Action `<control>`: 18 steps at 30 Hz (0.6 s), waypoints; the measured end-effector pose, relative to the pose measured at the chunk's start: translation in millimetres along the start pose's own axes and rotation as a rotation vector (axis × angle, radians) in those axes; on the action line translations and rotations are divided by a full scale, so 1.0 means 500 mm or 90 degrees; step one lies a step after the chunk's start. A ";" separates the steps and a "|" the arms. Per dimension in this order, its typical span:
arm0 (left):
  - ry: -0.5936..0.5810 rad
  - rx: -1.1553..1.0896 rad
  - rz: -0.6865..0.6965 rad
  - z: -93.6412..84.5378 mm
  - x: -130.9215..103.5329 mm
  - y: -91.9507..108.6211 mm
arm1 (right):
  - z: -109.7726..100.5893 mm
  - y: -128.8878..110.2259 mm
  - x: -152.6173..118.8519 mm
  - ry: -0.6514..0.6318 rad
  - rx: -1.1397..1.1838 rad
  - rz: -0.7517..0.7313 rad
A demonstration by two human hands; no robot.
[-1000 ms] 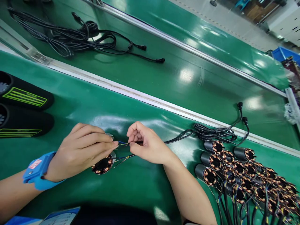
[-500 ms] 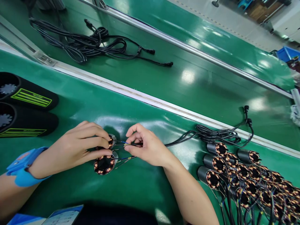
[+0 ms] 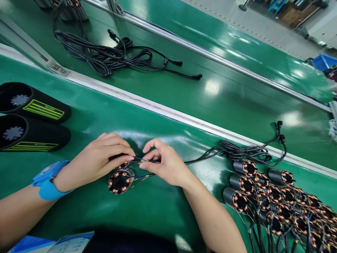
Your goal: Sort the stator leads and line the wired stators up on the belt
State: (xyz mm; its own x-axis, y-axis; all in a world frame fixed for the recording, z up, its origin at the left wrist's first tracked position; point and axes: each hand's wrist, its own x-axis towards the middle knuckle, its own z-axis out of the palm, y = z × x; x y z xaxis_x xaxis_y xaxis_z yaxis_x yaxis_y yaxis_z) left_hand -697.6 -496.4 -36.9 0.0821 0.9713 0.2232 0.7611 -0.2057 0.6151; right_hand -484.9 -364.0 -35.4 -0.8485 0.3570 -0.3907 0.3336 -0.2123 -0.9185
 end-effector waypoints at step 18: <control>0.012 -0.008 0.088 -0.037 -0.024 0.026 | -0.047 -0.020 -0.020 -0.175 -0.100 -0.052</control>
State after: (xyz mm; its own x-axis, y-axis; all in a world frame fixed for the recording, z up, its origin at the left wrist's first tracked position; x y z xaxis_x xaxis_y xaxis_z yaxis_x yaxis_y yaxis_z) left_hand -700.7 -512.7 -17.7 0.1730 0.9313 0.3206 0.7355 -0.3386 0.5868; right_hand -470.1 -344.3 -23.9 -0.9471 0.1037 -0.3037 0.3008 -0.0427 -0.9527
